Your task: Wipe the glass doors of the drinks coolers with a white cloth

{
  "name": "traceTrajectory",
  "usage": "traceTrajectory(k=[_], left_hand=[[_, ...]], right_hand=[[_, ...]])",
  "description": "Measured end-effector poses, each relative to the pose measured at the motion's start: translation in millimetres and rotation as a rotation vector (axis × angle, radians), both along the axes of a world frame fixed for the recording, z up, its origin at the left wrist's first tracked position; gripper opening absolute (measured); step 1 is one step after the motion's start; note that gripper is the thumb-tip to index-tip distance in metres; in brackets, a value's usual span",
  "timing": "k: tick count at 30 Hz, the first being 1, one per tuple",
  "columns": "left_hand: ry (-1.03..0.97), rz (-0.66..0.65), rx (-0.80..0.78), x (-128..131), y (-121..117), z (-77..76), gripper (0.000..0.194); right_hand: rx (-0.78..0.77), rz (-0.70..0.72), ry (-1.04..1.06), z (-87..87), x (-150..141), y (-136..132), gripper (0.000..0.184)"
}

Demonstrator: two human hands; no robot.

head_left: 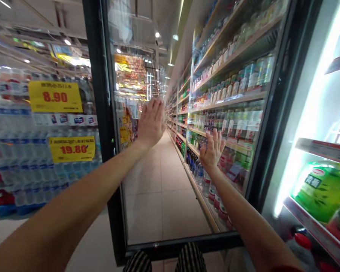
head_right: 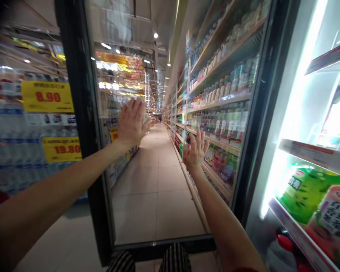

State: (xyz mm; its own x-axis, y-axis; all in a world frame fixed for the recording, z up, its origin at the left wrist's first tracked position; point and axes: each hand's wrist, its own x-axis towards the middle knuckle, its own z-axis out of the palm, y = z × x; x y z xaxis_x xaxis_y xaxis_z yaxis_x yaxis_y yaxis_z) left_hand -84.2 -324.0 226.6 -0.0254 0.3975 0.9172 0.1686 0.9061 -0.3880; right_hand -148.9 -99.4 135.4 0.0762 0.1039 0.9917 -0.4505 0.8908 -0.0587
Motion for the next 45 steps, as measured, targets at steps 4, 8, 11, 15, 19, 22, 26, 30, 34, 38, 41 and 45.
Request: traceTrajectory(k=[4,8,11,15,19,22,26,30,34,38,41,45], left_hand=[[-0.123,-0.078,-0.544,-1,20,-44.8,0.045],[-0.117,-0.037,-0.537,-1,4,-33.6,0.048],[0.023,0.055,-0.056,4,-23,-2.9,0.054],[-0.221,0.019,-0.247,15,-28,-32.7,0.047],[-0.568,-0.075,-0.863,20,-29,-64.2,0.045],[-0.394,0.013,-0.581,20,-49,-39.4,0.047],[-0.195,0.091,-0.287,26,-67,-41.9,0.047],[-0.351,-0.055,-0.881,37,-64,-88.5,0.042],[-0.213,0.043,-0.604,36,-69,-58.8,0.048],[-0.026,0.147,-0.243,31,-69,-42.3,0.054],[-0.259,0.073,-0.748,30,-61,-82.2,0.042],[-0.261,0.0,-0.938,29,-54,-87.0,0.042]], right_hand=[[0.008,-0.008,0.01,0.6,1,0,0.045],[0.016,0.001,-0.001,-0.5,0,1,0.044],[0.011,0.008,-0.006,-1.4,-1,2,0.044],[0.003,-0.006,-0.008,-1.0,0,1,0.044],[0.017,-0.019,-0.008,-0.6,0,1,0.043],[0.019,-0.019,-0.004,-1.1,-1,1,0.044],[0.005,-0.012,-0.008,-1.5,-1,1,0.044],[0.011,-0.012,-0.008,-1.4,-1,1,0.044],[0.008,-0.009,-0.017,-1.7,-1,1,0.044],[0.004,-0.012,-0.008,-2.0,-1,1,0.043],[0.01,-0.021,0.003,-1.5,-1,1,0.043],[0.017,-0.021,-0.005,-1.0,-1,1,0.043]])
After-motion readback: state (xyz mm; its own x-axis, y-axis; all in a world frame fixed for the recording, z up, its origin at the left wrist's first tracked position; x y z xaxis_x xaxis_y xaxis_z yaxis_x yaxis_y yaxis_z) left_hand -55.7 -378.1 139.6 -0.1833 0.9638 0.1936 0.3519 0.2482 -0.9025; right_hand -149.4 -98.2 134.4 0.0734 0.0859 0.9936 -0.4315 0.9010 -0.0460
